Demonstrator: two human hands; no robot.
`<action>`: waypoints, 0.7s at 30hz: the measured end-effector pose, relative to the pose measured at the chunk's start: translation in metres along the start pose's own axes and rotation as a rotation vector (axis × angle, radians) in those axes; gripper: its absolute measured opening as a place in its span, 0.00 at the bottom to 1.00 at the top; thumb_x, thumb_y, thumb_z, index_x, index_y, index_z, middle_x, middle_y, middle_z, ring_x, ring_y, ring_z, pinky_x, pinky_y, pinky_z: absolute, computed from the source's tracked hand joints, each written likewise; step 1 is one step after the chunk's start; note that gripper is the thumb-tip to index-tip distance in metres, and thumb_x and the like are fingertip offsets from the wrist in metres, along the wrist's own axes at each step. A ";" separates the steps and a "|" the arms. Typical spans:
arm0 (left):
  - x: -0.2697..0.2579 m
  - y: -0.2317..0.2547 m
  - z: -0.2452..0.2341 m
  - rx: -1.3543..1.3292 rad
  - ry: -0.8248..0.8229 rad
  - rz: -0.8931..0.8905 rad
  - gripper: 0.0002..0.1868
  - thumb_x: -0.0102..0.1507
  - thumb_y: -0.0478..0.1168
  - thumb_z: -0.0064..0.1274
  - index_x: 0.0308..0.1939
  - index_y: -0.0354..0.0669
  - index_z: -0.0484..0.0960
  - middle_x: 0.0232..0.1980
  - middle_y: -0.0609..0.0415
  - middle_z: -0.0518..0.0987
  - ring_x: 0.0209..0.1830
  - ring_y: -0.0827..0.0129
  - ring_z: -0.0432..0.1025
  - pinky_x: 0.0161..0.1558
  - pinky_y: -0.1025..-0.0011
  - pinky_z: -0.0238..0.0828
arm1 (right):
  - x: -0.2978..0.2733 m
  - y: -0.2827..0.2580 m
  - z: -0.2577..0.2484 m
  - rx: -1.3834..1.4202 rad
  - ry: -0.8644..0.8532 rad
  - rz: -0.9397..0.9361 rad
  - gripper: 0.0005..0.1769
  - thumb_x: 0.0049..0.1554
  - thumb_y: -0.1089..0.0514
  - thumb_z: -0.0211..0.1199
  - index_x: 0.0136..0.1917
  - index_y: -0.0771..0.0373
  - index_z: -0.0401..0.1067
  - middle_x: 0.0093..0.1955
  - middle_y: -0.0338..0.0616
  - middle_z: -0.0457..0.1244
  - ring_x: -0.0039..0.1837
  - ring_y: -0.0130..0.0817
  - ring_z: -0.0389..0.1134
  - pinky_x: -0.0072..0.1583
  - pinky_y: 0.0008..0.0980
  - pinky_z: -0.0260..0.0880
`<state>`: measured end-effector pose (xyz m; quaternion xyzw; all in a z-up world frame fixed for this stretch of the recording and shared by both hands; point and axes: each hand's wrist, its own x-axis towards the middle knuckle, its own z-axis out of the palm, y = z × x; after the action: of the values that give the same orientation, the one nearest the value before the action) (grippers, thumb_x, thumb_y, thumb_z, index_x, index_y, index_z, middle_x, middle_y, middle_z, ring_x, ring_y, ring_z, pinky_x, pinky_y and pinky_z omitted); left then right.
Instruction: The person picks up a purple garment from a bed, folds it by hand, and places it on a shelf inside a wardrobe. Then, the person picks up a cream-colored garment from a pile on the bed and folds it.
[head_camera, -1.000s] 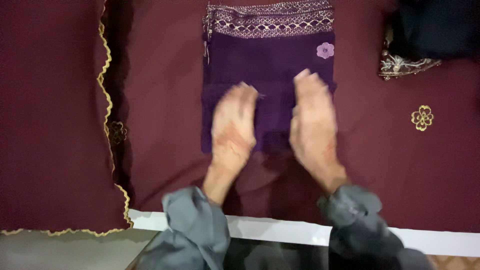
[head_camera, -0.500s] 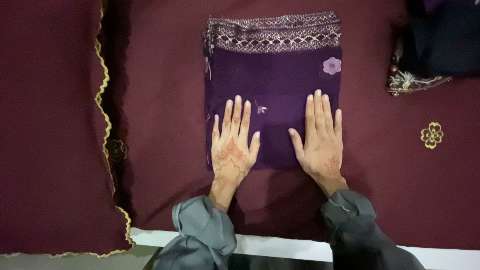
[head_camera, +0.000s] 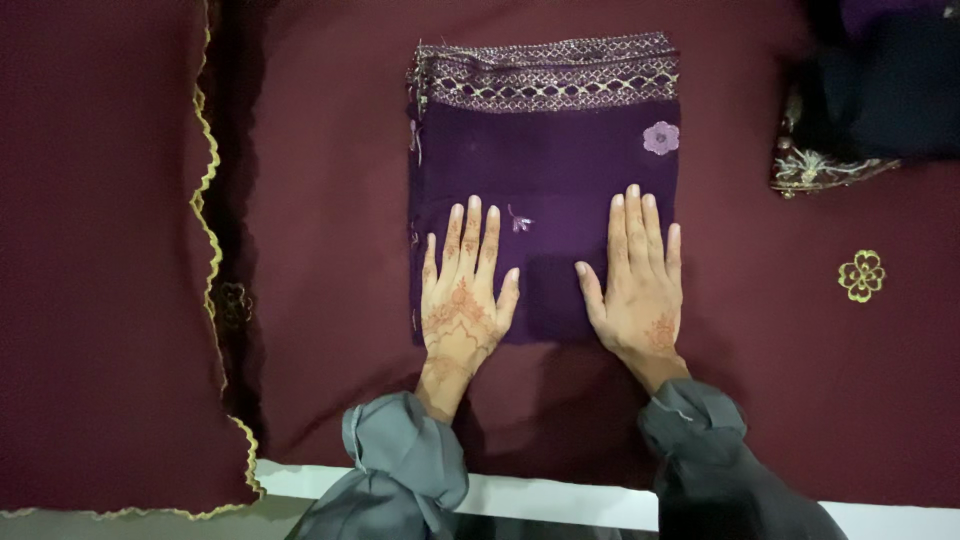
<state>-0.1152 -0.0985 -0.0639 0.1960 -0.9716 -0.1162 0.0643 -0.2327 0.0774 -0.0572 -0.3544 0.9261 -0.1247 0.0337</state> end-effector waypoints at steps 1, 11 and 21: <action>-0.001 -0.002 0.000 0.003 -0.001 0.010 0.41 0.69 0.59 0.45 0.81 0.46 0.52 0.85 0.50 0.50 0.85 0.59 0.43 0.79 0.51 0.41 | 0.000 0.000 0.000 -0.009 -0.005 -0.006 0.44 0.66 0.41 0.48 0.84 0.69 0.42 0.88 0.54 0.38 0.88 0.46 0.34 0.82 0.56 0.31; -0.022 -0.014 -0.036 -0.164 -0.158 0.281 0.53 0.59 0.65 0.51 0.78 0.38 0.50 0.82 0.44 0.49 0.83 0.53 0.41 0.78 0.43 0.32 | -0.030 0.003 -0.045 0.089 -0.213 -0.324 0.55 0.53 0.36 0.59 0.79 0.70 0.40 0.82 0.62 0.38 0.83 0.54 0.36 0.78 0.59 0.35; -0.017 -0.009 -0.019 0.187 -0.217 0.216 0.46 0.56 0.28 0.46 0.80 0.33 0.49 0.83 0.38 0.47 0.84 0.50 0.42 0.79 0.50 0.39 | -0.011 0.007 -0.033 -0.473 -0.166 -0.290 0.47 0.53 0.63 0.60 0.82 0.67 0.48 0.81 0.67 0.45 0.81 0.59 0.47 0.79 0.49 0.48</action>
<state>-0.0933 -0.1037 -0.0495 0.0821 -0.9948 -0.0382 -0.0472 -0.2338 0.0968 -0.0274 -0.4900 0.8633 0.1205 0.0076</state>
